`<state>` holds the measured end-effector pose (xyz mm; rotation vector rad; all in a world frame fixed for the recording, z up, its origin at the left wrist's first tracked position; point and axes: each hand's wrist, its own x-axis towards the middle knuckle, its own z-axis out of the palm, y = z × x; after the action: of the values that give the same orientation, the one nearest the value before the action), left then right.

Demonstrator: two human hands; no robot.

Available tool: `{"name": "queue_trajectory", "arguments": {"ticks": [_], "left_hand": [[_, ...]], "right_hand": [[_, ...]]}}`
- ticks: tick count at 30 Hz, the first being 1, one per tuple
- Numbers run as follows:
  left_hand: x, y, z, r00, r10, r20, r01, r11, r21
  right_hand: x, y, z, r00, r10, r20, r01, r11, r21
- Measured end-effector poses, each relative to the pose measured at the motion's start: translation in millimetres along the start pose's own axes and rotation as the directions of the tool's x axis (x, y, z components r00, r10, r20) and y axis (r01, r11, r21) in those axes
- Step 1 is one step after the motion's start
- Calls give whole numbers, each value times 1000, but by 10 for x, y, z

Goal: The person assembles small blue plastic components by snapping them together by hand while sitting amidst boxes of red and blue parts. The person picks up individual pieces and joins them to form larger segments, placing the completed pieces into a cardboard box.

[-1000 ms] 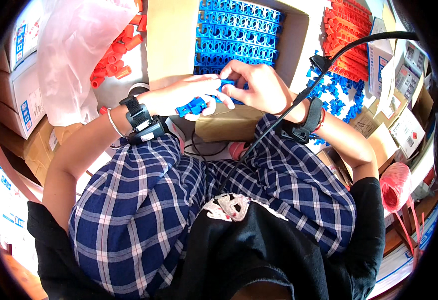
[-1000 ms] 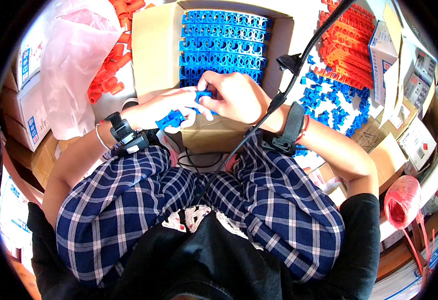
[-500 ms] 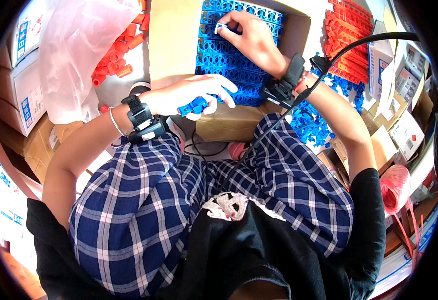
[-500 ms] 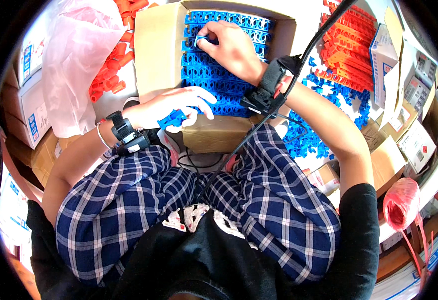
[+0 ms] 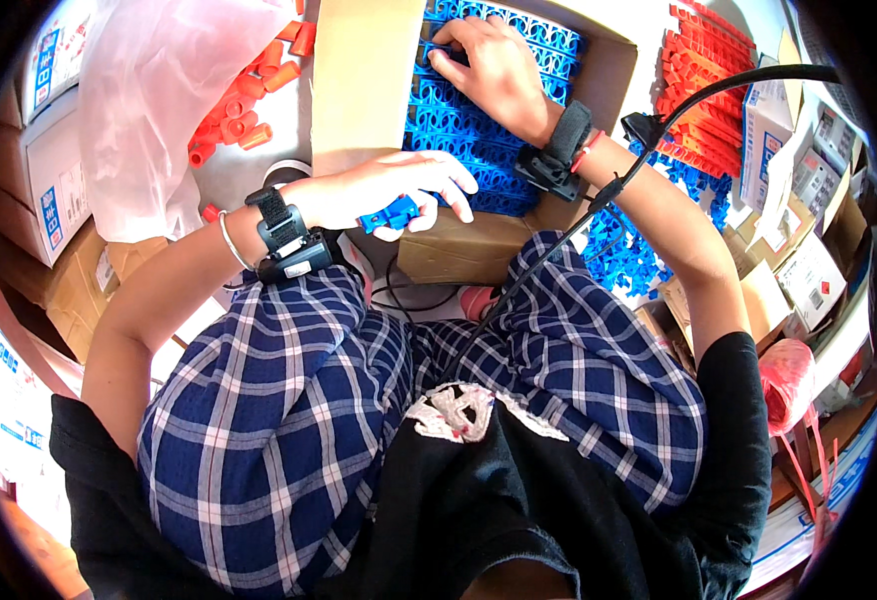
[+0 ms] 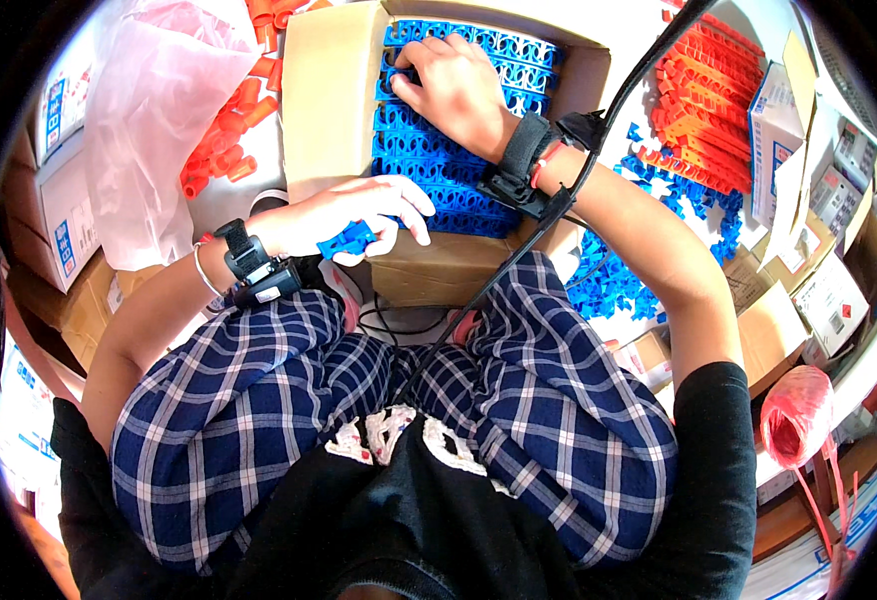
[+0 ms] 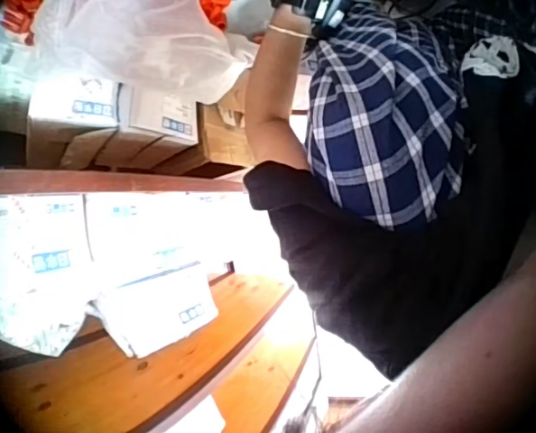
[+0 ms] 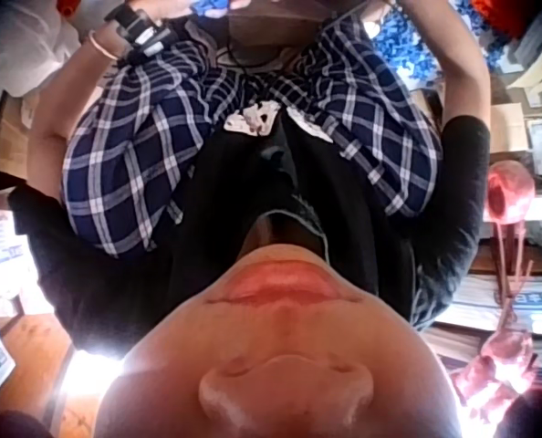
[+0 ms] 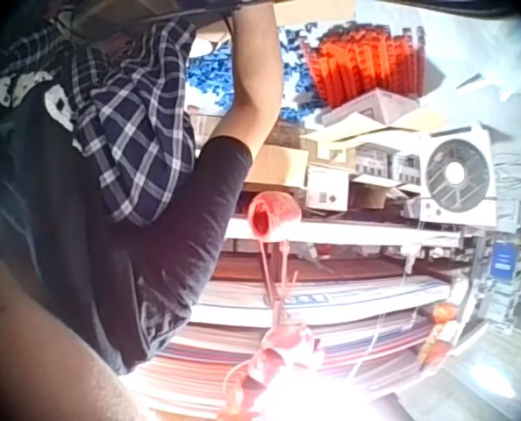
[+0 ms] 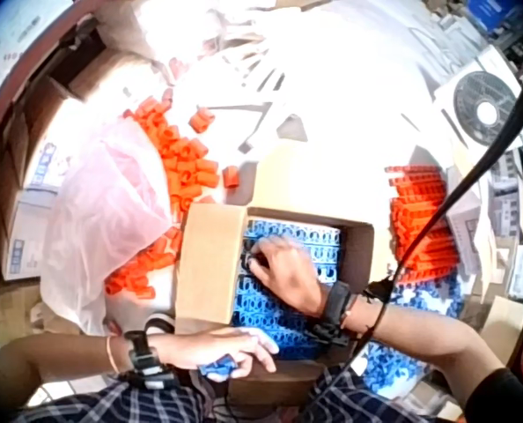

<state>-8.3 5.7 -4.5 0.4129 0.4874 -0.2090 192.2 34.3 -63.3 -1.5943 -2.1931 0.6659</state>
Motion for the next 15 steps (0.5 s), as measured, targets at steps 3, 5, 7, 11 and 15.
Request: {"name": "queue_trajectory", "arguments": {"ticks": [3, 5, 7, 11, 15], "left_hand": [[-15, -28, -34, 1000, 7, 5, -7, 1000, 7], [-17, -32, -38, 1000, 16, 9, -16, 1000, 10], [-14, -33, -37, 1000, 20, 8, -20, 1000, 2], [-4, -37, -41, 1000, 16, 8, -16, 1000, 14], [-14, -23, -48, 1000, -6, 16, 6, 1000, 26]], "right_hand": [[0, -2, -9, 1000, -9, -8, 8, 999, -43], [-3, 1, -16, 1000, -11, -4, 11, 1000, -18], [-3, 14, -29, 1000, -26, -9, 26, 1000, -11], [-24, 23, -34, 999, -43, -20, 42, 999, -5], [-29, 38, -16, 998, -59, -16, 59, 998, -29]]}}
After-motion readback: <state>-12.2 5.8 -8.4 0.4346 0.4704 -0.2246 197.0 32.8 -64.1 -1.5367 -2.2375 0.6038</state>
